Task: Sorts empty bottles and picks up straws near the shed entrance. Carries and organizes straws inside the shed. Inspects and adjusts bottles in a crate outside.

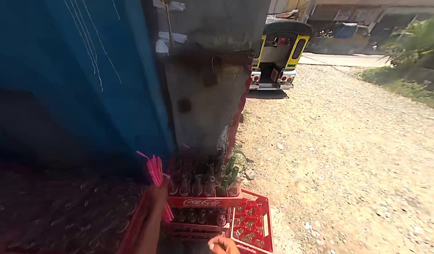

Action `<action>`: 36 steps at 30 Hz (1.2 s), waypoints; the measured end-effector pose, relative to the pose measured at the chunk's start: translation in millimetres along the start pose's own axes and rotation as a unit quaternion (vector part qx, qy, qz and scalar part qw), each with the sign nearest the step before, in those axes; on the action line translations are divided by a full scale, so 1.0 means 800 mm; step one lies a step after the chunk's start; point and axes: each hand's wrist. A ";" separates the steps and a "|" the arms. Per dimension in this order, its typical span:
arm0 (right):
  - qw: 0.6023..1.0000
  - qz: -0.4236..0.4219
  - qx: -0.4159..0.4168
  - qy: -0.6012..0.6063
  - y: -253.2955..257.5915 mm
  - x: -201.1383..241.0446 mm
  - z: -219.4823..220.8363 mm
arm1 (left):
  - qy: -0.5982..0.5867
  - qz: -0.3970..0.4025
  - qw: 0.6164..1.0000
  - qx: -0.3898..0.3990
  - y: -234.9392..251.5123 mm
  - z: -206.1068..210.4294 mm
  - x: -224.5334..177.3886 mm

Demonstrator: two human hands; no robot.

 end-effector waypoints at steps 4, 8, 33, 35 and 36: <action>0.996 -0.069 -0.033 -0.050 0.106 0.046 -0.086 | 0.168 -0.001 0.986 -0.018 0.017 0.036 -0.045; 0.985 -0.092 -0.146 -0.025 0.173 0.084 -0.175 | 0.295 0.109 0.948 -0.049 0.030 0.046 -0.111; 0.895 -0.445 -0.025 -0.032 0.385 0.362 -0.118 | 0.012 0.353 0.935 0.048 0.022 0.116 -0.321; 0.886 -0.455 0.016 0.087 0.348 0.404 -0.100 | -0.064 0.414 0.908 0.010 -0.010 0.095 -0.339; 0.889 -0.427 0.060 0.155 0.335 0.411 -0.093 | -0.086 0.441 0.894 -0.008 -0.022 0.083 -0.345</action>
Point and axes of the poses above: each hand's wrist, its own y-axis towards the middle knuckle, its own z-axis out of the palm, x = y × z, and after that the axes turned 7 degrees about -x, right-handed
